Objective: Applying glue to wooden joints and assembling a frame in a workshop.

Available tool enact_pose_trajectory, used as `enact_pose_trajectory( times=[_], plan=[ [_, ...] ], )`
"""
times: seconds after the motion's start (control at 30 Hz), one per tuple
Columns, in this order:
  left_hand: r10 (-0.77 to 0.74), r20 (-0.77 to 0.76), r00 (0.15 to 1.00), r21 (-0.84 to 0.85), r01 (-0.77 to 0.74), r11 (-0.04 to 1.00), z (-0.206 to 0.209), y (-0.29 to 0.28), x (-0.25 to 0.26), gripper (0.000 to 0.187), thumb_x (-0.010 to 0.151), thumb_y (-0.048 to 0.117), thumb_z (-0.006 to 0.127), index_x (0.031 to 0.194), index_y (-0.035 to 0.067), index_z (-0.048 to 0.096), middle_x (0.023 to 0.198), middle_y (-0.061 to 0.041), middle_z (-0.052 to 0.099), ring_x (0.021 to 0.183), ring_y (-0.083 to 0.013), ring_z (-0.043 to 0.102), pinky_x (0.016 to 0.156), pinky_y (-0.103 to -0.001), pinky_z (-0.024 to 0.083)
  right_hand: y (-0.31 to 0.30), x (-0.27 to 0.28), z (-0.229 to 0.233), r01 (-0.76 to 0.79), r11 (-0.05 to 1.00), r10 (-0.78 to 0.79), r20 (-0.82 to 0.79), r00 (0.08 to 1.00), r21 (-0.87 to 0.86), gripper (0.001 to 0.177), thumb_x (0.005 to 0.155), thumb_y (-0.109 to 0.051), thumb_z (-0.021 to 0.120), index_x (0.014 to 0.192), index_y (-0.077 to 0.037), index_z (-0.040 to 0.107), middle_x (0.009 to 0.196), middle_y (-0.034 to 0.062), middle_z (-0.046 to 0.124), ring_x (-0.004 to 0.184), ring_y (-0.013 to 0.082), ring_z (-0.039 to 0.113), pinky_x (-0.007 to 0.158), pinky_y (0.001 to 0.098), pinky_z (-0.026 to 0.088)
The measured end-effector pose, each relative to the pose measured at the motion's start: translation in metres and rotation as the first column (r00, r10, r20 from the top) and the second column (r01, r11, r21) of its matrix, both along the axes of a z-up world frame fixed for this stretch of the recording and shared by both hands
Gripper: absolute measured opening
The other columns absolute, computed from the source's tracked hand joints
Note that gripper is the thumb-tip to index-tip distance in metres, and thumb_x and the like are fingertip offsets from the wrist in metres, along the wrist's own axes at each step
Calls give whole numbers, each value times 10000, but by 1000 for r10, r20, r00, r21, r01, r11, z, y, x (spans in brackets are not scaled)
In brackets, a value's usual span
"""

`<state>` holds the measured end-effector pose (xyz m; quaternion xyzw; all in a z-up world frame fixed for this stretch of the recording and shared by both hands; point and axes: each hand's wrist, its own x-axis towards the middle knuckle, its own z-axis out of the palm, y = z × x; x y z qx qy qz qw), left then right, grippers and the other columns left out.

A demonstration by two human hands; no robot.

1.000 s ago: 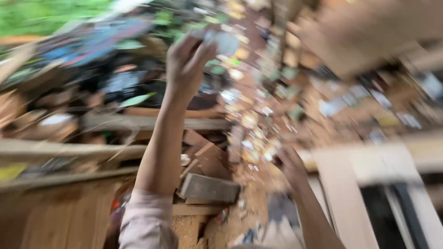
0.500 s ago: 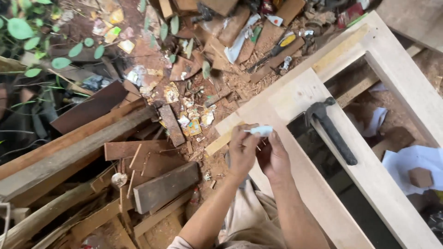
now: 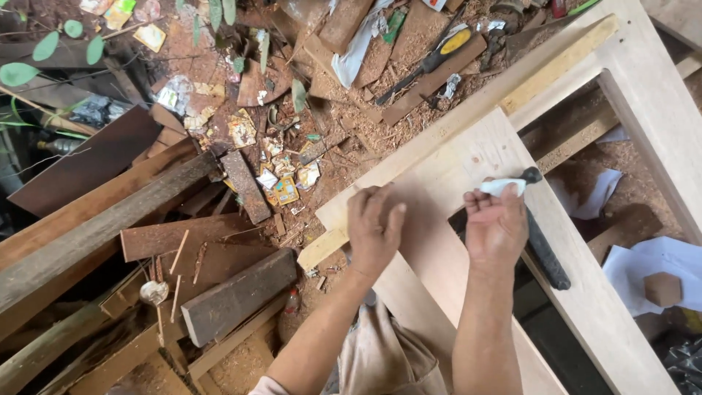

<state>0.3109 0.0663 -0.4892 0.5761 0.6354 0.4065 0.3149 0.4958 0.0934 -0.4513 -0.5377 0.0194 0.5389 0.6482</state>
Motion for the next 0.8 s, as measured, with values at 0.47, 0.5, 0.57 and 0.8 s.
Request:
enact_pose_trajectory(
  times=[0.47,0.5,0.57,0.8],
  plan=[
    [190,-79,979,-138,-199,970,-47,24,10,276,1075,215,476,1220,98,679,930,-76,615,895,-337,679,806,-440,556,52,-14,-36,22,1000,-17,591,807,-1,201,1049,-310,651,1123,-133,589,973,61,646,832,148,712,910,374,697],
    [197,-63,978,-134,-204,970,-46,25,9,274,1072,214,484,1210,94,687,906,-76,618,873,-327,684,795,-423,565,54,-16,-35,2,1000,-3,647,762,3,217,1057,-299,641,1124,-105,571,964,74,632,822,152,707,898,370,700],
    [202,-43,978,-135,-206,969,-46,25,9,272,1068,213,493,1201,90,695,881,-77,622,850,-318,689,785,-406,573,56,-18,-35,-16,1000,11,704,710,0,234,1065,-288,632,1125,-76,552,956,86,617,811,156,702,886,366,702],
    [212,11,977,-126,-209,970,-34,31,8,263,1056,195,530,1196,53,702,870,-91,632,814,-320,698,754,-404,588,58,-10,-57,-139,990,40,883,468,29,265,1095,-254,618,1078,2,553,918,151,628,775,196,703,784,350,678]
  ],
)
